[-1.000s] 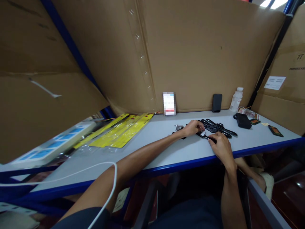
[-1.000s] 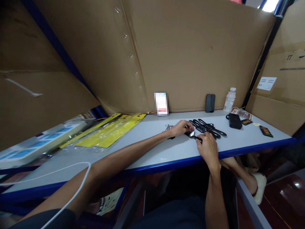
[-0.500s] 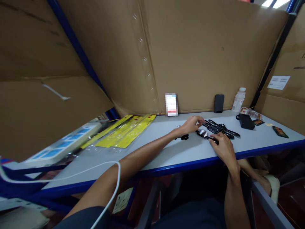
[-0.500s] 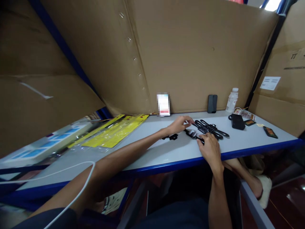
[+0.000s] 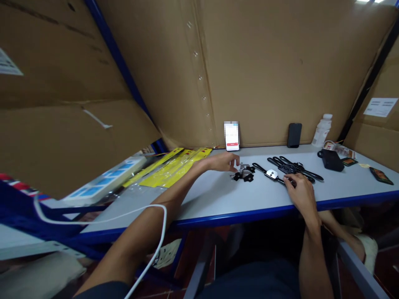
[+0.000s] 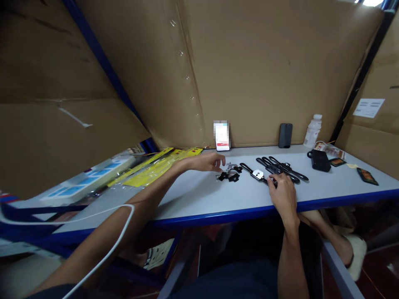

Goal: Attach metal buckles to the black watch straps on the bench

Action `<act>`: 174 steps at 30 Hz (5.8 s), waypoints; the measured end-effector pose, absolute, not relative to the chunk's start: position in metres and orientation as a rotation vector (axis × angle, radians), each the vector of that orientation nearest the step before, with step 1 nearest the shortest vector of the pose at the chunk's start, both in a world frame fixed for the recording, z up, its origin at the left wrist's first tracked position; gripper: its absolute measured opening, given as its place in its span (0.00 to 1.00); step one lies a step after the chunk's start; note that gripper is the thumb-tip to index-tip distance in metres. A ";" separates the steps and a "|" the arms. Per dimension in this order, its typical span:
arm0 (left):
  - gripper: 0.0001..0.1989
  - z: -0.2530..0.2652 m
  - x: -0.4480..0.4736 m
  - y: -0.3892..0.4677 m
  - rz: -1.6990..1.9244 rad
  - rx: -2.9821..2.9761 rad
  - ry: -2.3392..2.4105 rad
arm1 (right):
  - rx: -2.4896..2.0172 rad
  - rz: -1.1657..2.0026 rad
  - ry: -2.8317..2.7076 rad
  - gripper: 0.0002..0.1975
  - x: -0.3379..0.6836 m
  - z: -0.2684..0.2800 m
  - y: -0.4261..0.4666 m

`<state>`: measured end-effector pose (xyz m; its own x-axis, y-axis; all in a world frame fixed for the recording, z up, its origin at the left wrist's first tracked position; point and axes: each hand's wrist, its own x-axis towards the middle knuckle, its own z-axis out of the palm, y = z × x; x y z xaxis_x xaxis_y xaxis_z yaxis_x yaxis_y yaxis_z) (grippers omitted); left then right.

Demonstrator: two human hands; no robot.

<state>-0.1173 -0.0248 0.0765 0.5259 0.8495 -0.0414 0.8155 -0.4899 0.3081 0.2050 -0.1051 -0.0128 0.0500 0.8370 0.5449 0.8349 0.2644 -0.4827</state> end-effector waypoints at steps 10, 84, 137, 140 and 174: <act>0.09 0.054 -0.121 -0.011 0.080 2.283 1.389 | -1.502 0.024 -1.739 0.18 0.206 -0.013 -0.104; 0.14 0.034 -0.124 0.017 0.435 2.378 1.207 | -1.337 0.233 -1.316 0.18 0.197 0.013 -0.093; 0.18 0.025 -0.022 -0.074 0.943 2.012 0.700 | -1.359 0.309 -1.705 0.12 0.146 0.007 -0.129; 0.14 0.025 -0.022 -0.074 0.840 1.946 0.637 | -1.311 0.379 -1.770 0.12 0.153 0.008 -0.128; 0.03 0.015 0.007 -0.007 0.868 2.196 1.053 | -1.652 -0.126 -1.887 0.09 0.195 -0.010 -0.112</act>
<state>0.0068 -0.0069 0.0155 0.4851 0.8169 0.3120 0.4625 -0.5425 0.7013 0.1947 -0.1121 -0.0101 -0.0254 0.8642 0.5025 0.9234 0.2128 -0.3193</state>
